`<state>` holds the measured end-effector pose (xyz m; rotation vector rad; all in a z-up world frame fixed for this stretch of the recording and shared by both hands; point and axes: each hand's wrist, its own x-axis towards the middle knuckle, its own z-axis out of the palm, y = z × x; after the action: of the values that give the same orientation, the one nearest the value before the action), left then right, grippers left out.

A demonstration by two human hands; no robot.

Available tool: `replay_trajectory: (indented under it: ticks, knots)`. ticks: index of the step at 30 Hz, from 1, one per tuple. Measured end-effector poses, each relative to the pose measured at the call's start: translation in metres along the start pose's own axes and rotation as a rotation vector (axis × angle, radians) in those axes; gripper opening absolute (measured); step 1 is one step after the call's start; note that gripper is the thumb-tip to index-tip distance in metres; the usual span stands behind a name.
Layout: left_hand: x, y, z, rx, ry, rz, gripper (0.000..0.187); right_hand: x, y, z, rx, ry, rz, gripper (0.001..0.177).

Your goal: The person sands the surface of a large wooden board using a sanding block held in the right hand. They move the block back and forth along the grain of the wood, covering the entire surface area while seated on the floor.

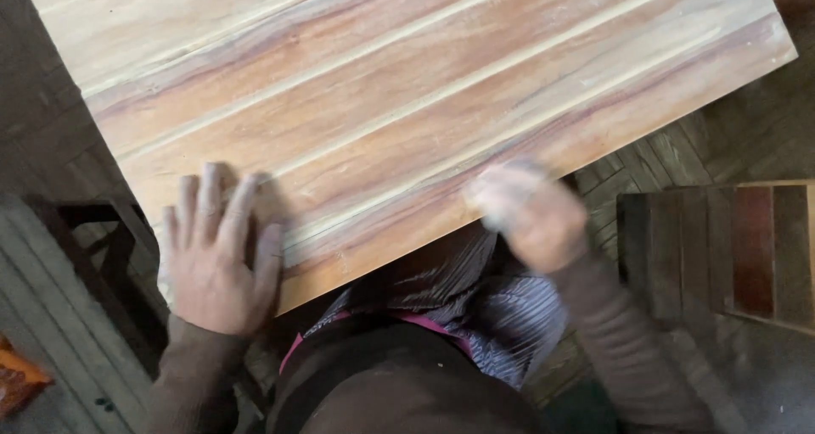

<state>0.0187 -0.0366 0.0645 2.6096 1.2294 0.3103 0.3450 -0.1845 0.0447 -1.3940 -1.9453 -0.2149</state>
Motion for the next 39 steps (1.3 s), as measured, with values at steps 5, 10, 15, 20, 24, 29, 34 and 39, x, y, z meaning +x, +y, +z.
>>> replay_trajectory:
  ticks: [5, 10, 15, 20, 24, 29, 34, 39]
  knots:
    - [0.004, 0.037, 0.009, -0.362, 0.091, 0.246, 0.065, 0.003, 0.036, -0.015, -0.091, 0.054, 0.252, 0.010]
    - [0.029, 0.072, -0.003, -0.688, -0.073, 0.290, 0.083, 0.012, -0.001, 0.015, 0.389, 0.198, 0.490, 0.017]
    - [0.051, 0.104, 0.015, -1.066, -0.129, 0.272, 0.062, 0.017, -0.051, 0.044, 1.051, 0.427, 1.000, 0.021]
    - [0.061, 0.116, 0.060, -1.265, 0.030, -0.021, 0.016, 0.034, -0.053, 0.025, 0.793, 0.343, 0.868, 0.020]
    - [0.062, 0.105, 0.037, -0.626, 0.235, 0.253, 0.028, 0.026, -0.024, 0.000, 0.755, 0.331, 0.824, 0.038]
    - [0.027, 0.070, 0.007, -0.198, 0.227, 0.842, 0.021, 0.000, 0.069, -0.034, 0.359, 0.371, 0.731, 0.025]
    - [-0.009, 0.048, 0.000, -0.060, 0.113, 0.929, 0.018, -0.014, 0.120, -0.029, 0.134, 0.352, 0.667, 0.017]
    - [-0.038, 0.021, 0.006, -0.075, -0.090, 0.775, 0.035, -0.021, 0.124, -0.024, -0.020, 0.389, 0.612, 0.012]
